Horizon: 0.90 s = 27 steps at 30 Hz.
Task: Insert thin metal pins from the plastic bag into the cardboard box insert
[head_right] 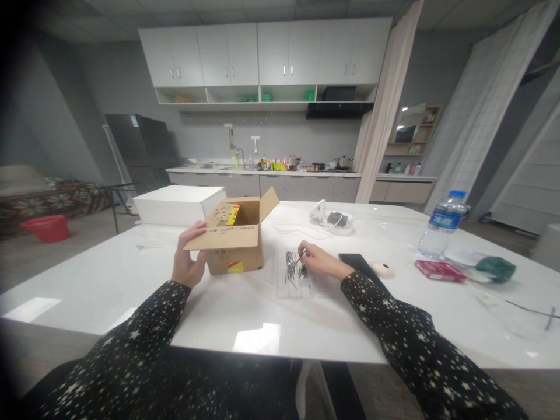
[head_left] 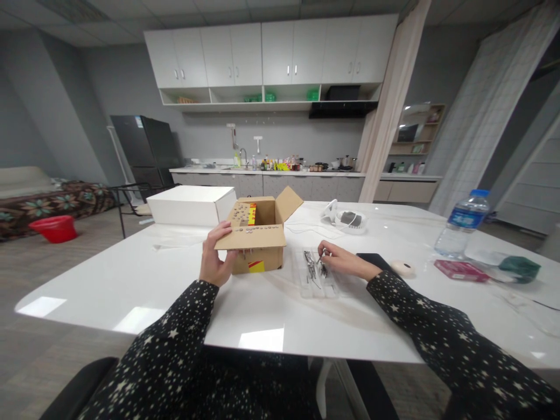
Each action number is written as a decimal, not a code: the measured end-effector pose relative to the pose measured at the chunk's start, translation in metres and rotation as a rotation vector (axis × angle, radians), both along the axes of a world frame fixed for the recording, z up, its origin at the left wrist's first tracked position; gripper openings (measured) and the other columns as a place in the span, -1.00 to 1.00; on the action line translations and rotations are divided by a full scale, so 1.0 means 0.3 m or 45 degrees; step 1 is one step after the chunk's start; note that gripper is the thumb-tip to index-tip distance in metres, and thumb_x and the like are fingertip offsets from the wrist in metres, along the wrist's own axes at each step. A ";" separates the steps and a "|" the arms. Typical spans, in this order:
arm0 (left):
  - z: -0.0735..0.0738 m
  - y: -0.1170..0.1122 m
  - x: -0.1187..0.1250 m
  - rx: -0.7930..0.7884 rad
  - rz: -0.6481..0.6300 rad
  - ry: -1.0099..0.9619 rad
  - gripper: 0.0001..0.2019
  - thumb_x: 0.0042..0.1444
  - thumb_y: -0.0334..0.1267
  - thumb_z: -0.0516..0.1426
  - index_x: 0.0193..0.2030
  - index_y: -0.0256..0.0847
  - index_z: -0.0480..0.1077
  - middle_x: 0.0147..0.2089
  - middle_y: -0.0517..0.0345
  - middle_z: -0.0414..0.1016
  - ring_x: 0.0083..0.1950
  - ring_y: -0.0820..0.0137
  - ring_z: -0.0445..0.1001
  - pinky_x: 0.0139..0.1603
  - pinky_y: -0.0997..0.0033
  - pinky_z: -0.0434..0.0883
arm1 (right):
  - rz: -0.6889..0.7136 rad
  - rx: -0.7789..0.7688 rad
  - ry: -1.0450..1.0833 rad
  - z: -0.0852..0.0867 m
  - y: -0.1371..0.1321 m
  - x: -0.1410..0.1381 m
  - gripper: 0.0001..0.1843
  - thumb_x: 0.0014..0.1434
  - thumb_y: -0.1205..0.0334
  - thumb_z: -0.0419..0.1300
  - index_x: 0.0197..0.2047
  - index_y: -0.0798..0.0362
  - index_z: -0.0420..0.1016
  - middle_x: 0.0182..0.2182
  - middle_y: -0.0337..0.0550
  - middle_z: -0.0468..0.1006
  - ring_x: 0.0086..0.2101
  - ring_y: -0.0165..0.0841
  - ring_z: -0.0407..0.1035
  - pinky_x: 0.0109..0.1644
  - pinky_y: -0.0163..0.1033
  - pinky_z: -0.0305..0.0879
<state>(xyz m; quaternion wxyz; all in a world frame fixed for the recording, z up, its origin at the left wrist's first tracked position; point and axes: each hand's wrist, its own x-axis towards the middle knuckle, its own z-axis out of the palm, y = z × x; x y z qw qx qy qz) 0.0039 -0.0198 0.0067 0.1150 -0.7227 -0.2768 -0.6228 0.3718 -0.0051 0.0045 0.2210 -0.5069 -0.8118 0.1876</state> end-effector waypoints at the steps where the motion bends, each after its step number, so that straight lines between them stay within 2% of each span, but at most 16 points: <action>1: 0.000 -0.001 -0.002 0.002 0.001 0.003 -0.64 0.23 -0.19 0.12 0.15 -0.15 0.28 0.22 -0.12 0.37 0.32 0.09 0.32 0.33 -0.17 0.28 | 0.003 0.035 0.018 0.001 -0.001 0.001 -0.87 0.16 0.30 0.02 -0.19 0.02 0.30 -0.35 -0.23 0.37 -0.34 -0.33 0.26 -0.23 -0.26 0.19; 7: 0.001 -0.009 -0.009 -0.022 0.022 -0.019 -0.64 0.24 -0.17 0.12 0.15 -0.16 0.28 0.24 -0.12 0.36 0.32 0.09 0.32 0.33 -0.16 0.27 | -0.026 0.347 0.041 0.014 -0.012 -0.007 -0.88 0.20 0.15 0.08 -0.24 0.01 0.30 -0.39 -0.23 0.39 -0.36 -0.31 0.24 -0.25 -0.21 0.17; 13: 0.002 -0.021 -0.030 -0.045 -0.001 -0.029 -0.61 0.27 -0.09 0.08 0.18 -0.15 0.24 0.26 -0.14 0.35 0.35 0.08 0.29 0.33 -0.16 0.26 | -0.079 0.601 0.215 0.051 -0.036 -0.044 -0.85 0.22 0.13 0.12 -0.29 0.02 0.35 -0.37 -0.16 0.40 -0.39 -0.32 0.26 -0.28 -0.19 0.22; 19: -0.001 -0.033 -0.070 -0.052 -0.057 -0.041 -0.51 0.29 0.12 0.01 0.20 -0.16 0.24 0.27 -0.19 0.34 0.35 0.04 0.28 0.32 -0.14 0.26 | -0.042 0.605 0.443 0.074 -0.063 -0.124 -0.81 0.25 0.10 0.16 -0.17 0.03 0.39 -0.34 -0.13 0.49 -0.38 -0.31 0.36 -0.27 -0.16 0.32; 23: -0.001 -0.038 -0.092 -0.069 -0.029 -0.056 -0.52 0.28 0.10 0.02 0.19 -0.15 0.24 0.26 -0.18 0.34 0.34 0.05 0.29 0.30 -0.12 0.28 | 0.020 0.610 0.638 0.096 -0.071 -0.179 -0.68 0.24 0.10 0.21 0.02 0.02 0.35 -0.28 -0.13 0.51 -0.32 -0.29 0.42 -0.16 -0.10 0.38; 27: 0.000 -0.041 -0.106 -0.081 -0.009 -0.048 -0.54 0.28 0.08 0.02 0.19 -0.14 0.23 0.26 -0.17 0.34 0.34 0.06 0.30 0.29 -0.13 0.29 | 0.079 0.586 0.773 0.150 -0.080 -0.233 -0.51 0.22 0.10 0.24 0.17 -0.02 0.25 -0.32 -0.19 0.49 -0.34 -0.30 0.43 -0.18 -0.09 0.40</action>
